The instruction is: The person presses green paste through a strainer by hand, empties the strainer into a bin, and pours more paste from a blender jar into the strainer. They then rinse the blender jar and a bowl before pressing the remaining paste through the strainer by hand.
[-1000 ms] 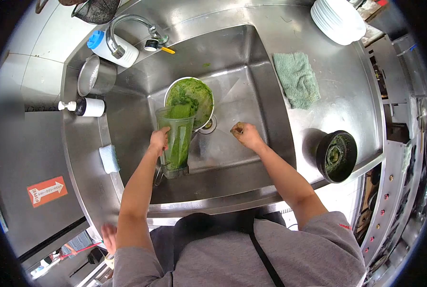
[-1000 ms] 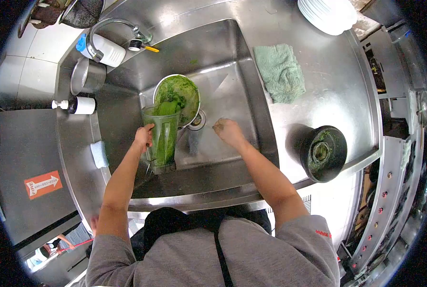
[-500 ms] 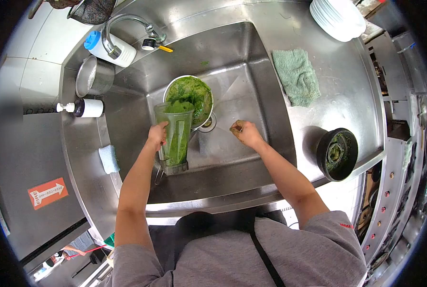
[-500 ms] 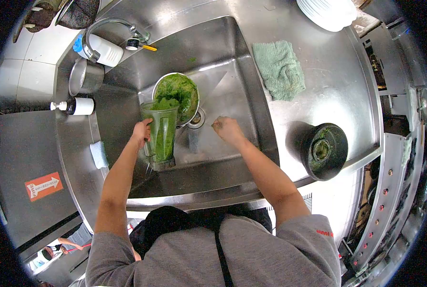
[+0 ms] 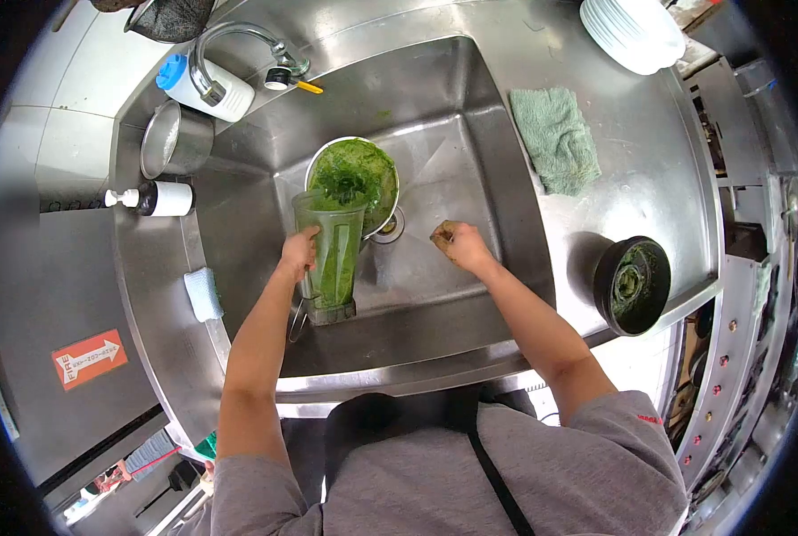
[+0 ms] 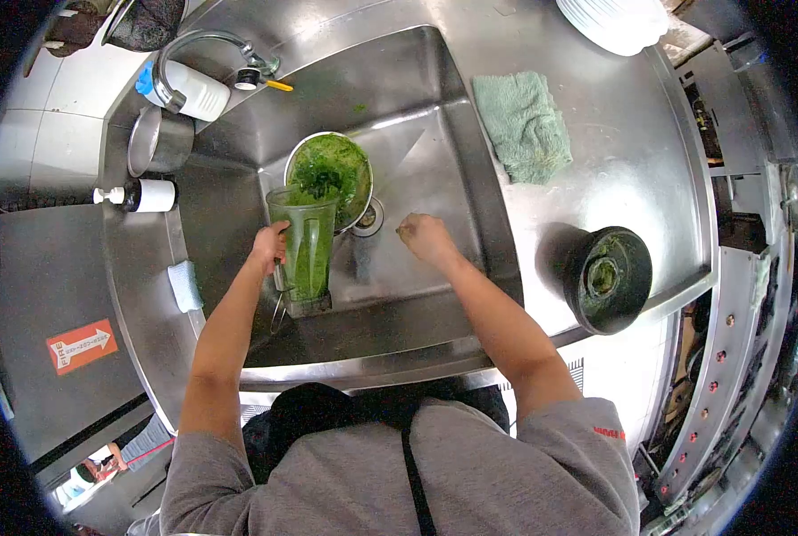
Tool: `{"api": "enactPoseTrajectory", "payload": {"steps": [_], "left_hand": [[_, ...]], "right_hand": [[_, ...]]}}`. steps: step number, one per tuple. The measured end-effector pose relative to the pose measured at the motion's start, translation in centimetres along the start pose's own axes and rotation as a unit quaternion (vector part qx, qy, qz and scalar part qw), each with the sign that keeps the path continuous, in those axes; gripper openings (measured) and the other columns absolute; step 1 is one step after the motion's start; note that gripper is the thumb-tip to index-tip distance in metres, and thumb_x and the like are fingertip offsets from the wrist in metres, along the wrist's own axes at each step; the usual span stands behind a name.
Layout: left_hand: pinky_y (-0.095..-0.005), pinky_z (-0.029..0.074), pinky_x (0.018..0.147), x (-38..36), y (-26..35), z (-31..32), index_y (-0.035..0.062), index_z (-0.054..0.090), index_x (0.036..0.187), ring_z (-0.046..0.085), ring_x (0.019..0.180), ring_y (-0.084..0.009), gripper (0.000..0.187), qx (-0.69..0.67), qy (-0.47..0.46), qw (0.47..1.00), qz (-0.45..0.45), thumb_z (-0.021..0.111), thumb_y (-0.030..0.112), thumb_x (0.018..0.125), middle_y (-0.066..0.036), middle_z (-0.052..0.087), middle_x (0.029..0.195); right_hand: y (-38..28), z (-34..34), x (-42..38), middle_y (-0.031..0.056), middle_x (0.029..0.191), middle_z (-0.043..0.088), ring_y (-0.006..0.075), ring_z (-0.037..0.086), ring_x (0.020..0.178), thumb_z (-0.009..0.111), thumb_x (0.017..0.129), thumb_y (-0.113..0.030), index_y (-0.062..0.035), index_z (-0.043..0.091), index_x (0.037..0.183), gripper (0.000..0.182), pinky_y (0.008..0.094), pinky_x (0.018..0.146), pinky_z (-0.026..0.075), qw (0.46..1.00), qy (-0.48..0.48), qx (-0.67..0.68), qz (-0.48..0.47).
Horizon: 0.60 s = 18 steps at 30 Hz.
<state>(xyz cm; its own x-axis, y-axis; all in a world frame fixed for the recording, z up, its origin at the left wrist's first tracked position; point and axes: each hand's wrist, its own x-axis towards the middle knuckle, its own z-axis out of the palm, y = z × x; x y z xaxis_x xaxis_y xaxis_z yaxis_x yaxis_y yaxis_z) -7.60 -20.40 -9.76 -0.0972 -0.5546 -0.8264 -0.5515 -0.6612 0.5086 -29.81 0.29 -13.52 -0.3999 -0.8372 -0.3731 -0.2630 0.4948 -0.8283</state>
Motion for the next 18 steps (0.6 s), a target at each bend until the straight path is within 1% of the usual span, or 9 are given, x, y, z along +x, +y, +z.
{"api": "enactPoseTrajectory", "payload": {"steps": [2,4,6,8,10,11,13,16,18], "left_hand": [[-0.0293,0.022,0.037,0.2,0.0,-0.1,0.0140,0.039,0.055,0.022,0.034,-0.0126,0.028,0.011,0.007,1.000,-0.002,0.050,0.029,0.076,0.003,0.026,0.043],[-0.0293,0.021,0.036,0.3,-0.2,-0.3,0.0138,0.039,0.056,0.022,0.034,-0.0125,0.028,0.025,0.014,1.000,-0.009,0.050,0.029,0.077,0.003,0.026,0.042],[-0.0297,0.022,0.036,0.4,-0.3,-0.4,0.0134,0.040,0.056,0.022,0.034,-0.0125,0.028,0.008,0.015,1.000,0.010,0.050,0.028,0.077,0.003,0.026,0.043],[-0.0296,0.024,0.037,0.3,-0.3,-0.4,0.0128,0.040,0.056,0.022,0.034,-0.0124,0.028,0.002,0.025,1.000,0.008,0.050,0.028,0.077,0.003,0.026,0.042],[-0.0296,0.025,0.039,0.7,-0.5,-0.8,0.0127,0.040,0.056,0.022,0.034,-0.0125,0.029,-0.036,0.023,0.999,0.008,0.051,0.029,0.077,0.003,0.025,0.042],[-0.0296,0.025,0.039,0.8,-0.7,-0.9,0.0127,0.040,0.056,0.022,0.034,-0.0125,0.029,-0.035,0.023,0.999,0.007,0.051,0.029,0.077,0.003,0.025,0.042],[-0.0290,0.026,0.039,-0.2,-0.5,-0.7,0.0129,0.040,0.055,0.023,0.035,-0.0123,0.029,-0.029,0.033,0.999,0.026,0.051,0.028,0.076,0.003,0.025,0.042],[-0.0292,0.028,0.041,-1.4,-1.5,-1.2,0.0123,0.039,0.054,0.024,0.035,-0.0122,0.030,-0.054,0.011,0.997,0.050,0.050,0.027,0.078,0.003,0.026,0.042],[-0.0285,0.029,0.043,-2.3,-2.3,-1.1,0.0116,0.039,0.053,0.025,0.037,-0.0123,0.032,-0.057,0.017,0.996,0.068,0.049,0.027,0.079,0.002,0.027,0.042]], "right_hand": [[-0.1,0.0,0.0,0.0172,0.081,0.058,0.0314,0.056,0.077,0.055,0.072,-0.018,-0.0027,0.059,0.082,0.019,0.0354,0.068,0.044,1.000,-0.004,0.002,0.008],[0.2,0.2,0.0,0.0168,0.081,0.058,0.0305,0.057,0.076,0.055,0.072,-0.018,-0.0030,0.059,0.083,0.019,0.0347,0.067,0.045,1.000,0.009,-0.004,-0.011],[0.4,0.3,0.1,0.0164,0.081,0.059,0.0301,0.057,0.076,0.055,0.072,-0.018,-0.0032,0.059,0.083,0.019,0.0343,0.067,0.045,1.000,0.006,0.000,-0.006],[0.4,0.3,0.1,0.0160,0.081,0.059,0.0297,0.057,0.076,0.055,0.072,-0.019,-0.0035,0.058,0.084,0.019,0.0338,0.068,0.045,1.000,0.005,0.002,-0.007],[-0.4,-0.2,0.0,0.0150,0.082,0.059,0.0292,0.057,0.076,0.056,0.072,-0.020,-0.0039,0.058,0.084,0.021,0.0334,0.068,0.045,0.999,-0.023,0.004,0.043],[-0.2,-0.1,0.0,0.0150,0.082,0.059,0.0292,0.057,0.076,0.056,0.072,-0.020,-0.0039,0.058,0.084,0.021,0.0334,0.068,0.045,0.999,-0.023,0.004,0.044],[0.3,0.3,0.2,0.0145,0.082,0.059,0.0288,0.057,0.075,0.057,0.071,-0.022,-0.0041,0.059,0.084,0.022,0.0335,0.068,0.045,1.000,0.000,-0.027,0.007],[0.7,0.5,0.5,0.0142,0.082,0.059,0.0292,0.057,0.075,0.057,0.071,-0.023,-0.0041,0.059,0.083,0.023,0.0340,0.067,0.045,1.000,-0.001,-0.030,0.002],[1.1,0.6,0.6,0.0138,0.081,0.059,0.0292,0.057,0.075,0.057,0.071,-0.023,-0.0041,0.059,0.083,0.022,0.0338,0.067,0.045,1.000,0.005,-0.019,-0.011]]}}
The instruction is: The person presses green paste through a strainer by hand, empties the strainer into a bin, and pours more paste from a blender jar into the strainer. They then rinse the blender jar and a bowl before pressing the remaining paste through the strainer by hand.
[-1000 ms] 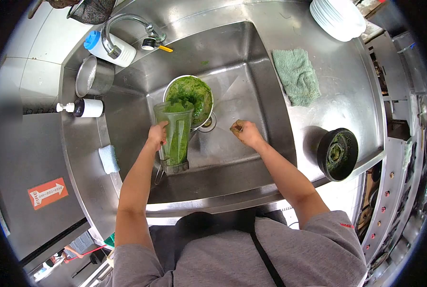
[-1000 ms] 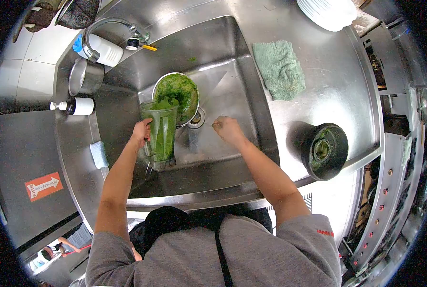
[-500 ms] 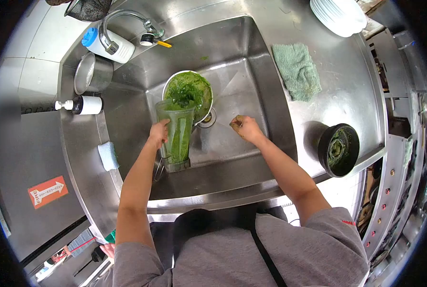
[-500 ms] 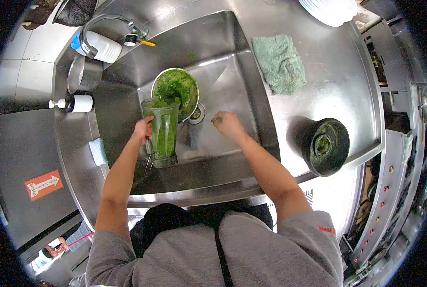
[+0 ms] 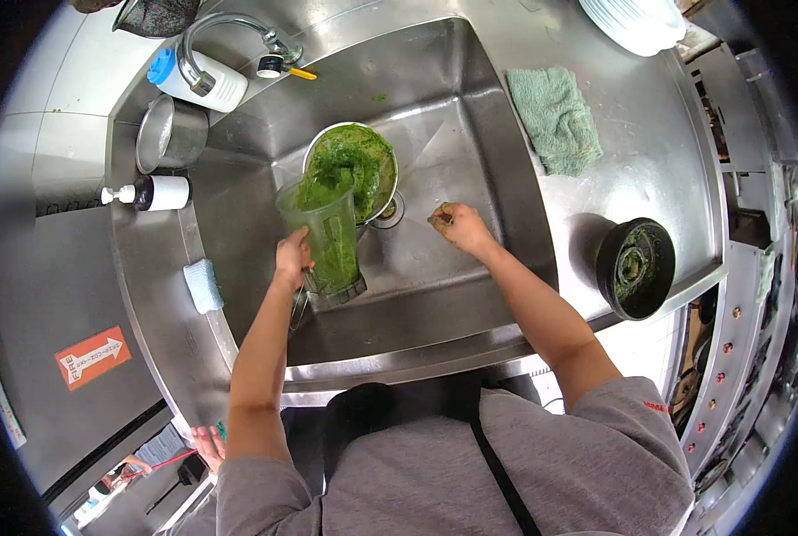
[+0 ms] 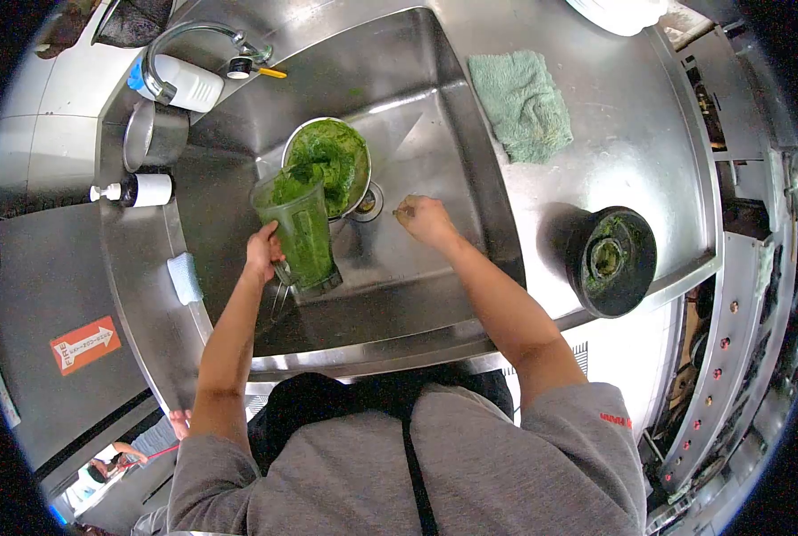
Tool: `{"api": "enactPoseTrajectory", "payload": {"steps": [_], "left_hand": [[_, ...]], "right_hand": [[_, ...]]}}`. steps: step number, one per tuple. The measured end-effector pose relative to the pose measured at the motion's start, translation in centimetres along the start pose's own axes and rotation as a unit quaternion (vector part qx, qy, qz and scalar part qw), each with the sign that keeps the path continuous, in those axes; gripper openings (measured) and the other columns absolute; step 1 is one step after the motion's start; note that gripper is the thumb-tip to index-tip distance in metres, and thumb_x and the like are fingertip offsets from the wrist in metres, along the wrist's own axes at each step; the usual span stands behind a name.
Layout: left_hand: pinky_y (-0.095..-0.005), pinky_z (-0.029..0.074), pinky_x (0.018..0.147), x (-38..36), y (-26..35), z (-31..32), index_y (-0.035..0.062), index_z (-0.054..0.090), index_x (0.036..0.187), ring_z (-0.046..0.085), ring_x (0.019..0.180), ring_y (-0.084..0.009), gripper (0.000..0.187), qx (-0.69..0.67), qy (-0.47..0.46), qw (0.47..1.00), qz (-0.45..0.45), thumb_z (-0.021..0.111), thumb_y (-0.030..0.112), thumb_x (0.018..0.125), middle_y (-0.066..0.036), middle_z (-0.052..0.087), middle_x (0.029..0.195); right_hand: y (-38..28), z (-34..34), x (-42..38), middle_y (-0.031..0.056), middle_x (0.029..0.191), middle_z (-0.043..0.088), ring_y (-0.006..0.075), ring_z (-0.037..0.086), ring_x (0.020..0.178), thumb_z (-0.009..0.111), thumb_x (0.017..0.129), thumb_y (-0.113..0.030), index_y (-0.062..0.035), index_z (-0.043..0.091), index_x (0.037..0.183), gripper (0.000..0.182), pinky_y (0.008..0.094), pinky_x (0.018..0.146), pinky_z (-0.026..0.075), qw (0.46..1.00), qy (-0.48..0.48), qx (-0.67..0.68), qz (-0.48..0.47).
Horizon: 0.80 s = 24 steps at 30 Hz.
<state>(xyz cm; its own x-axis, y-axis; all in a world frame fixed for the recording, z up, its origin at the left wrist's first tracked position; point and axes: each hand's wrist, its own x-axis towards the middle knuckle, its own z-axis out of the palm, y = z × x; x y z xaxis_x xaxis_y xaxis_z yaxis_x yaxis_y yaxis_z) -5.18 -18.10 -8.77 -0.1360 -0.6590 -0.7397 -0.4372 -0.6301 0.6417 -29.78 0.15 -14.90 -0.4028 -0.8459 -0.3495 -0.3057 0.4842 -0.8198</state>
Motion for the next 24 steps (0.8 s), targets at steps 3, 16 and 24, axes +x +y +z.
{"api": "enactPoseTrajectory", "payload": {"steps": [3,16,24], "left_hand": [[-0.0279,0.032,0.048,-1.1,-2.4,0.2,0.0101,0.039,0.052,0.028,0.039,-0.0128,0.034,-0.037,-0.005,0.999,0.039,0.047,0.028,0.081,0.000,0.029,0.042],[-0.0258,0.030,0.079,-4.3,-6.4,8.6,0.0081,0.047,0.061,0.043,0.086,-0.0129,0.030,-0.287,-0.035,0.953,0.088,0.048,0.030,0.082,-0.001,0.054,0.081],[-0.0301,0.028,0.087,-4.3,-7.8,15.8,0.0062,0.048,0.069,0.042,0.097,-0.0159,0.027,-0.328,-0.068,0.934,0.124,0.050,0.030,0.081,-0.008,0.053,0.101]], "right_hand": [[0.1,0.0,0.0,0.0134,0.079,0.060,0.0297,0.057,0.074,0.058,0.071,-0.024,-0.0042,0.059,0.081,0.022,0.0335,0.067,0.045,1.000,0.008,0.006,-0.010],[-1.2,-0.1,-0.2,0.0024,0.065,0.057,0.0086,0.048,0.060,0.059,0.074,-0.017,0.0008,0.059,0.078,0.018,0.0226,0.057,0.040,0.991,0.019,0.130,0.002],[-3.4,-2.3,1.0,-0.0016,0.064,0.050,0.0019,0.033,0.046,0.053,0.080,-0.017,-0.0012,0.057,0.077,0.017,0.0167,0.041,0.026,0.980,0.047,0.194,-0.007]]}}
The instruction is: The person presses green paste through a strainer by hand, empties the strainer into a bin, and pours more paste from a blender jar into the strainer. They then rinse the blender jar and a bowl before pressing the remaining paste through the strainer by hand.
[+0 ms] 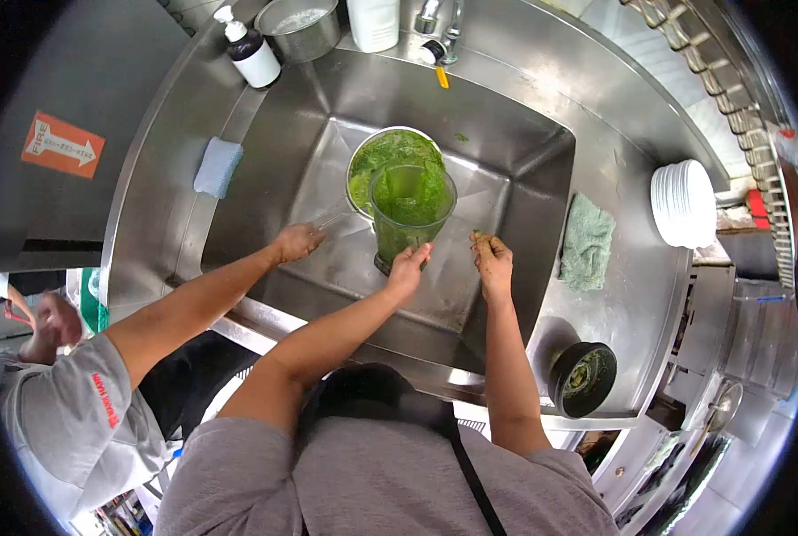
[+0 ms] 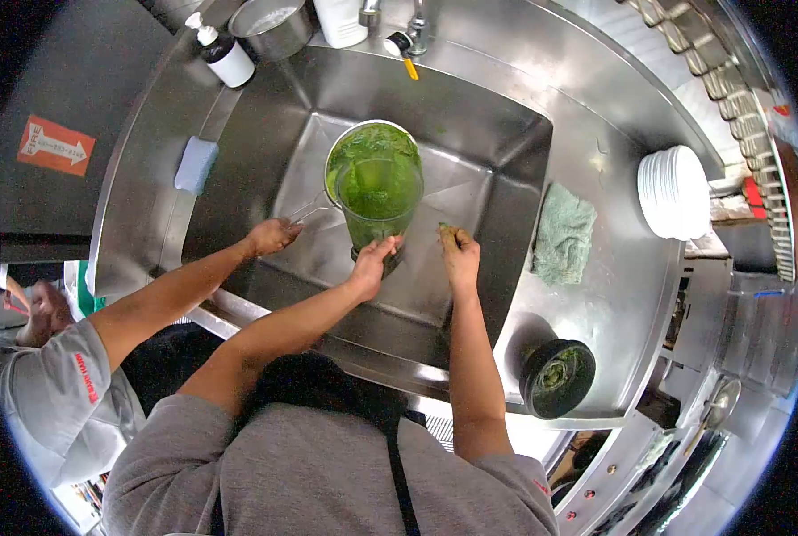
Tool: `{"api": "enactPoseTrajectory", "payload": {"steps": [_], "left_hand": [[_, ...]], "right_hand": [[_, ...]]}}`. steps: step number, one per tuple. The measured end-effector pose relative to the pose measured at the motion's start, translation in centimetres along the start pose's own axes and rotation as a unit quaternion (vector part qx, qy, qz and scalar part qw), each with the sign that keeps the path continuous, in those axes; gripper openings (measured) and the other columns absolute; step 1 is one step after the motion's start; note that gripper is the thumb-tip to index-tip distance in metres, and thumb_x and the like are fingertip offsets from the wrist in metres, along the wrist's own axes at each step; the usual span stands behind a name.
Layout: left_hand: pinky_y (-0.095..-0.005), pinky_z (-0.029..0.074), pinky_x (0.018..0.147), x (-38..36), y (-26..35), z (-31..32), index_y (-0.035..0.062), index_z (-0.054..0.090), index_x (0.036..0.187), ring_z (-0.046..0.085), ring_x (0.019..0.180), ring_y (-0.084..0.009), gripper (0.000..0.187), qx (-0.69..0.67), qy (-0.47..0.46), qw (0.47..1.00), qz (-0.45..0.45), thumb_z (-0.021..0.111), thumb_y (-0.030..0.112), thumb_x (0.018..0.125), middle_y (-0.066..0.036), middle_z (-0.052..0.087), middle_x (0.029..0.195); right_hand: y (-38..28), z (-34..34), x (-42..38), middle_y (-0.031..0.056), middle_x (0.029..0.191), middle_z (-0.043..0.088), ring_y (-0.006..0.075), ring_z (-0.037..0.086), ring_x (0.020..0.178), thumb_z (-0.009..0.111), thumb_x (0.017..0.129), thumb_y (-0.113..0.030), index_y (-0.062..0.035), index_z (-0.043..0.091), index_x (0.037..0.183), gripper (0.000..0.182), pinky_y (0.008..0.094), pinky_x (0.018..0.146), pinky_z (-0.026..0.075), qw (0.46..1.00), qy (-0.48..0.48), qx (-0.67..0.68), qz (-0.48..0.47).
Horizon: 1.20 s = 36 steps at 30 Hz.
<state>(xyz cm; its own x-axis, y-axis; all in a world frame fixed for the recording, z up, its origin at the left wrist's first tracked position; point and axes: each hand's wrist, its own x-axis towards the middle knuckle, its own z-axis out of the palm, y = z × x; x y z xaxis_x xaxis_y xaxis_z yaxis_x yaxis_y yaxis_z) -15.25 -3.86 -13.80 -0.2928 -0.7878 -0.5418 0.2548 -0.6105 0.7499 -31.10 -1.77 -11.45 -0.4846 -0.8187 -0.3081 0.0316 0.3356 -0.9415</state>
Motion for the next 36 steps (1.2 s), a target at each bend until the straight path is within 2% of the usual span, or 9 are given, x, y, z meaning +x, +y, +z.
{"api": "enactPoseTrajectory", "payload": {"steps": [7,17,26,28,31,32,34,35,36], "left_hand": [[-0.0271,0.025,0.089,0.6,-2.5,3.6,0.0055,0.054,0.104,0.042,0.093,-0.0145,0.036,0.019,-0.006,1.000,0.006,0.051,0.031,0.079,0.000,0.046,0.086],[-0.0258,0.031,0.085,2.5,-9.4,4.8,0.0024,0.052,0.104,0.043,0.090,-0.0123,0.039,0.039,-0.020,0.999,0.009,0.051,0.033,0.080,-0.002,0.050,0.101],[-0.0347,0.025,0.093,-0.4,-10.6,4.6,0.0072,0.041,0.118,0.032,0.115,-0.0261,0.050,0.194,-0.140,0.956,-0.169,0.040,0.042,0.082,-0.015,0.036,0.124],[-0.0350,0.024,0.094,-1.7,-7.4,6.3,0.0084,0.038,0.120,0.028,0.118,-0.0271,0.051,0.276,-0.056,0.887,-0.366,0.038,0.042,0.083,-0.017,0.026,0.130],[-0.0382,0.028,0.093,-1.5,-10.0,5.5,0.0084,0.037,0.120,0.032,0.115,-0.0296,0.049,0.232,-0.100,0.920,-0.300,0.040,0.038,0.081,-0.023,0.023,0.129],[-0.0387,0.029,0.092,1.2,-15.0,3.2,0.0094,0.039,0.119,0.034,0.114,-0.0295,0.047,0.364,-0.254,0.867,-0.228,0.041,0.036,0.080,-0.023,0.025,0.128],[-0.0397,0.033,0.089,6.1,-24.4,-1.2,0.0113,0.042,0.117,0.039,0.110,-0.0295,0.045,0.575,-0.458,0.676,0.060,0.044,0.031,0.076,-0.024,0.030,0.125],[-0.0384,0.036,0.082,4.5,-21.7,-1.5,0.0065,0.049,0.108,0.045,0.097,-0.0258,0.038,0.556,-0.464,0.686,-0.071,0.046,0.028,0.076,-0.018,0.043,0.111],[-0.0371,0.039,0.075,2.8,-18.7,-1.7,0.0017,0.055,0.098,0.052,0.084,-0.0222,0.033,0.541,-0.449,0.684,-0.195,0.049,0.025,0.075,-0.012,0.057,0.097]], "right_hand": [[-1.2,-2.5,-0.4,-0.0014,0.066,0.051,0.0018,0.035,0.048,0.050,0.081,-0.015,0.0000,0.057,0.083,0.017,0.0162,0.042,0.027,0.999,0.020,0.010,-0.027],[0.5,-3.6,-1.4,-0.0019,0.064,0.051,0.0030,0.038,0.049,0.051,0.080,-0.016,-0.0010,0.060,0.080,0.017,0.0173,0.044,0.030,0.998,0.051,-0.043,0.006],[-4.6,-2.6,0.1,-0.0033,0.064,0.049,0.0025,0.037,0.051,0.052,0.080,-0.014,-0.0015,0.056,0.077,0.014,0.0164,0.046,0.030,0.998,-0.013,0.006,-0.061],[-7.9,-1.5,-0.3,-0.0038,0.064,0.049,0.0024,0.037,0.051,0.053,0.079,-0.010,-0.0019,0.055,0.075,0.010,0.0164,0.046,0.030,0.997,-0.035,0.014,-0.064],[-13.8,0.4,-2.6,-0.0039,0.062,0.044,0.0047,0.037,0.051,0.053,0.069,0.008,-0.0057,0.043,0.065,0.017,0.0183,0.049,0.034,0.984,-0.046,0.042,-0.169],[-13.3,0.6,-2.9,-0.0039,0.062,0.044,0.0047,0.037,0.051,0.053,0.069,0.008,-0.0057,0.043,0.065,0.017,0.0183,0.049,0.034,0.983,-0.050,0.042,-0.170],[-10.9,1.6,-3.0,0.0002,0.059,0.041,0.0092,0.037,0.050,0.053,0.064,0.008,-0.0059,0.043,0.065,0.017,0.0191,0.049,0.035,0.901,0.017,-0.121,-0.416],[-6.7,3.0,-2.1,0.0068,0.058,0.045,0.0181,0.043,0.050,0.055,0.059,0.006,-0.0046,0.045,0.066,0.016,0.0253,0.050,0.039,0.893,0.029,-0.075,-0.442],[-1.5,3.7,0.0,0.0139,0.068,0.054,0.0264,0.053,0.061,0.054,0.059,0.003,-0.0023,0.051,0.072,0.014,0.0337,0.059,0.044,0.860,-0.061,-0.222,-0.455]]}}
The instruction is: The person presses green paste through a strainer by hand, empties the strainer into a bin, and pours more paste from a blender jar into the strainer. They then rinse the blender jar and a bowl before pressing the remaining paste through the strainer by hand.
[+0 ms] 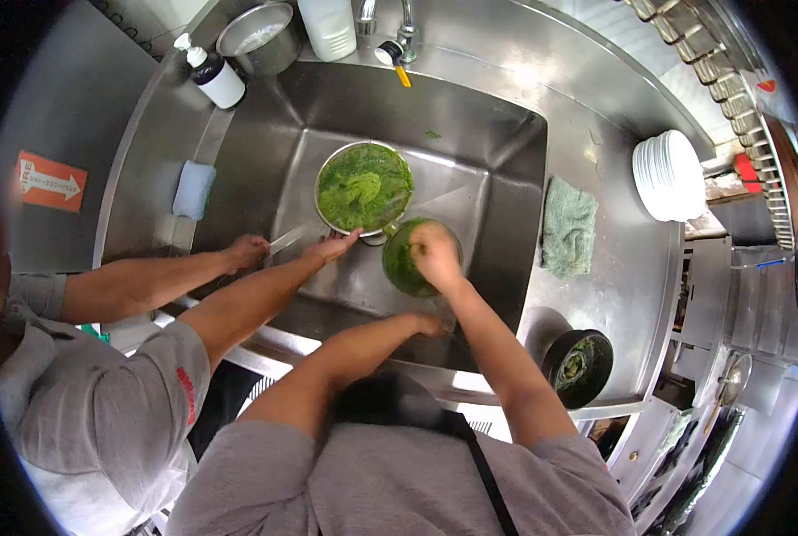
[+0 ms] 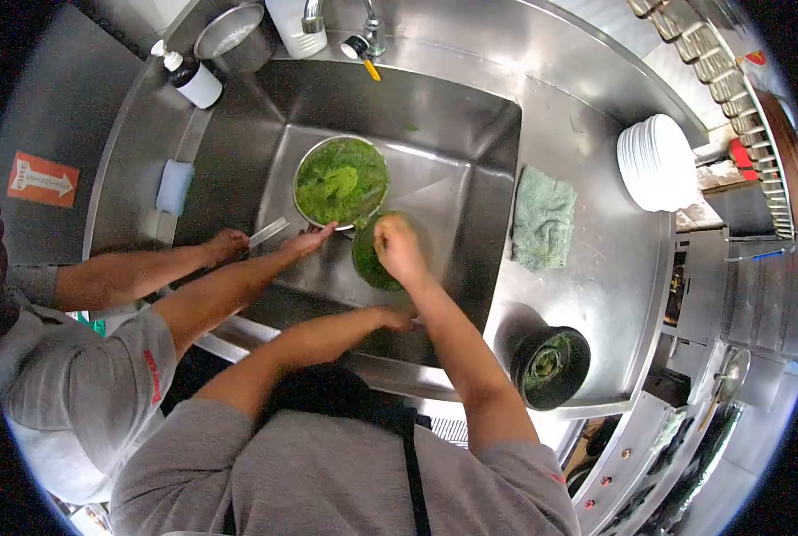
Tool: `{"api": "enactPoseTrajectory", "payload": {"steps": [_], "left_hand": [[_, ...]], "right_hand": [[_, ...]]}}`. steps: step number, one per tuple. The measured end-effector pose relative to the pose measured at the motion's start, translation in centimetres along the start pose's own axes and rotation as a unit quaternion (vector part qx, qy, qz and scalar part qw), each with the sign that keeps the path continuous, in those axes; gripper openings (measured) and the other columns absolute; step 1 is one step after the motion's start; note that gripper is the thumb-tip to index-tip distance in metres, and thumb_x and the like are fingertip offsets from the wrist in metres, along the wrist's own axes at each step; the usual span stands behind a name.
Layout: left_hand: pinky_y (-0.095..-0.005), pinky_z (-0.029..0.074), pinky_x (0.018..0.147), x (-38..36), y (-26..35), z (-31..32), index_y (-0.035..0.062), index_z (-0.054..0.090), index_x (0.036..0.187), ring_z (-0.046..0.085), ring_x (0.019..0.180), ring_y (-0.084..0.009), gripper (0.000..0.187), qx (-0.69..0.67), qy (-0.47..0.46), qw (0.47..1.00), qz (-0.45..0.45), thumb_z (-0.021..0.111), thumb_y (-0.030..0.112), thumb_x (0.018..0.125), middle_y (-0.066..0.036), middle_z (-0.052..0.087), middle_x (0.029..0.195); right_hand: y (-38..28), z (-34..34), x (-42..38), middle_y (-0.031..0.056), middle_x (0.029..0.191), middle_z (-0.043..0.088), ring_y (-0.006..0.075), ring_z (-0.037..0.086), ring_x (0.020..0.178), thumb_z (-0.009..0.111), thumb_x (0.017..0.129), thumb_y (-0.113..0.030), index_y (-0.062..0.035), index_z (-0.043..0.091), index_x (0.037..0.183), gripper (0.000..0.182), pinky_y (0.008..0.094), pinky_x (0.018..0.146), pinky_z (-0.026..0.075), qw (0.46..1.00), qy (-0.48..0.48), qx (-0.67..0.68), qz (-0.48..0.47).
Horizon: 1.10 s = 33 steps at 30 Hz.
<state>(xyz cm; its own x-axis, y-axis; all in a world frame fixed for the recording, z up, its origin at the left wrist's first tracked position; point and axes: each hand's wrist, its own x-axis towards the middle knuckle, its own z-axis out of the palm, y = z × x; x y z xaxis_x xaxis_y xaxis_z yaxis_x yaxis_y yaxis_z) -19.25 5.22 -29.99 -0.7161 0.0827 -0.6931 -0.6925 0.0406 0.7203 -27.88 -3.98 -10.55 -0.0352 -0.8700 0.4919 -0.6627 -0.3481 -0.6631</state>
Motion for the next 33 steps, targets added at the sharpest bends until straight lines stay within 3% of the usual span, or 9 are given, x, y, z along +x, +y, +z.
{"api": "enactPoseTrajectory", "payload": {"steps": [3,5,7,10,13,20,23,28,33], "left_hand": [[-0.0379,0.046,0.064,-3.6,1.0,-1.9,0.0032,0.061,0.081,0.058,0.071,-0.0263,0.023,0.372,0.032,0.920,0.121,0.045,0.010,0.066,-0.021,0.058,0.081],[-0.0365,0.047,0.055,-14.3,8.1,-3.9,-0.0031,0.061,0.073,0.059,0.056,-0.0259,0.019,0.273,0.077,0.959,-0.001,0.047,0.008,0.064,-0.019,0.060,0.070],[-0.0365,0.047,0.054,-20.3,12.8,-9.7,-0.0042,0.060,0.068,0.059,0.053,-0.0273,0.016,0.135,0.139,0.970,-0.147,0.050,0.007,0.063,-0.019,0.059,0.067],[-0.0389,0.045,0.065,-20.2,6.6,-17.1,-0.0032,0.059,0.073,0.058,0.075,-0.0315,0.019,0.313,0.436,0.836,-0.109,0.049,0.011,0.065,-0.020,0.058,0.079],[-0.0392,0.044,0.069,-21.6,2.3,-22.2,0.0018,0.061,0.079,0.056,0.078,-0.0340,0.023,0.138,0.549,0.807,-0.169,0.047,0.019,0.072,-0.020,0.058,0.079],[-0.0374,0.039,0.082,-19.5,-14.2,-25.2,0.0058,0.058,0.097,0.051,0.095,-0.0315,0.037,0.191,0.349,0.867,-0.301,0.044,0.033,0.075,-0.016,0.052,0.105],[-0.0376,0.036,0.086,-23.4,-12.2,-24.7,0.0049,0.053,0.105,0.049,0.099,-0.0310,0.048,0.082,0.315,0.906,-0.270,0.042,0.042,0.077,-0.015,0.050,0.110],[-0.0363,0.048,0.061,-24.9,-11.7,-25.7,-0.0028,0.056,0.091,0.060,0.068,-0.0243,0.054,-0.216,0.216,0.921,-0.242,0.044,0.048,0.079,-0.016,0.061,0.077],[-0.0301,0.043,0.045,-23.3,-14.3,-24.9,0.0013,0.053,0.085,0.052,0.048,-0.0171,0.046,-0.225,0.240,0.925,-0.189,0.042,0.045,0.080,-0.010,0.054,0.062]], "right_hand": [[2.8,3.0,-1.5,0.0160,0.078,0.057,0.0315,0.055,0.074,0.051,0.063,-0.002,-0.0042,0.056,0.082,0.020,0.0360,0.069,0.044,0.972,-0.171,-0.105,0.119],[2.4,3.0,-2.4,0.0204,0.087,0.056,0.0341,0.055,0.080,0.049,0.066,-0.002,-0.0038,0.059,0.087,0.023,0.0389,0.073,0.044,0.925,-0.267,-0.118,0.244],[1.7,0.8,-0.7,0.0177,0.082,0.057,0.0350,0.055,0.077,0.056,0.068,-0.012,-0.0042,0.059,0.085,0.019,0.0383,0.070,0.045,0.950,-0.174,-0.058,0.254],[0.5,-2.2,-1.5,0.0179,0.084,0.055,0.0348,0.054,0.077,0.056,0.069,-0.015,-0.0035,0.057,0.088,0.021,0.0377,0.069,0.044,0.969,-0.042,-0.077,0.232],[0.9,-3.1,-4.6,0.0239,0.097,0.051,0.0350,0.048,0.095,0.059,0.069,-0.025,-0.0021,0.055,0.096,0.036,0.0405,0.083,0.037,0.938,0.033,-0.131,0.319],[2.6,-2.9,-9.7,0.0234,0.114,0.043,0.0363,0.037,0.109,0.046,0.070,-0.058,0.0011,0.050,0.107,0.070,0.0421,0.094,0.023,0.755,-0.241,-0.068,0.606],[3.5,-2.9,-10.4,0.0219,0.117,0.041,0.0361,0.033,0.112,0.044,0.068,-0.061,-0.0024,0.051,0.108,0.071,0.0417,0.097,0.018,0.797,-0.260,-0.055,0.542],[5.7,-2.1,-11.3,0.0189,0.116,0.043,0.0340,0.034,0.112,0.040,0.072,-0.056,-0.0073,0.052,0.108,0.062,0.0462,0.096,0.014,0.773,-0.314,-0.051,0.548],[0.6,-1.7,-5.3,0.0123,0.099,0.056,0.0329,0.044,0.104,0.037,0.074,-0.046,-0.0094,0.054,0.105,0.050,0.0494,0.092,0.016,0.748,-0.284,-0.059,0.597]]}}
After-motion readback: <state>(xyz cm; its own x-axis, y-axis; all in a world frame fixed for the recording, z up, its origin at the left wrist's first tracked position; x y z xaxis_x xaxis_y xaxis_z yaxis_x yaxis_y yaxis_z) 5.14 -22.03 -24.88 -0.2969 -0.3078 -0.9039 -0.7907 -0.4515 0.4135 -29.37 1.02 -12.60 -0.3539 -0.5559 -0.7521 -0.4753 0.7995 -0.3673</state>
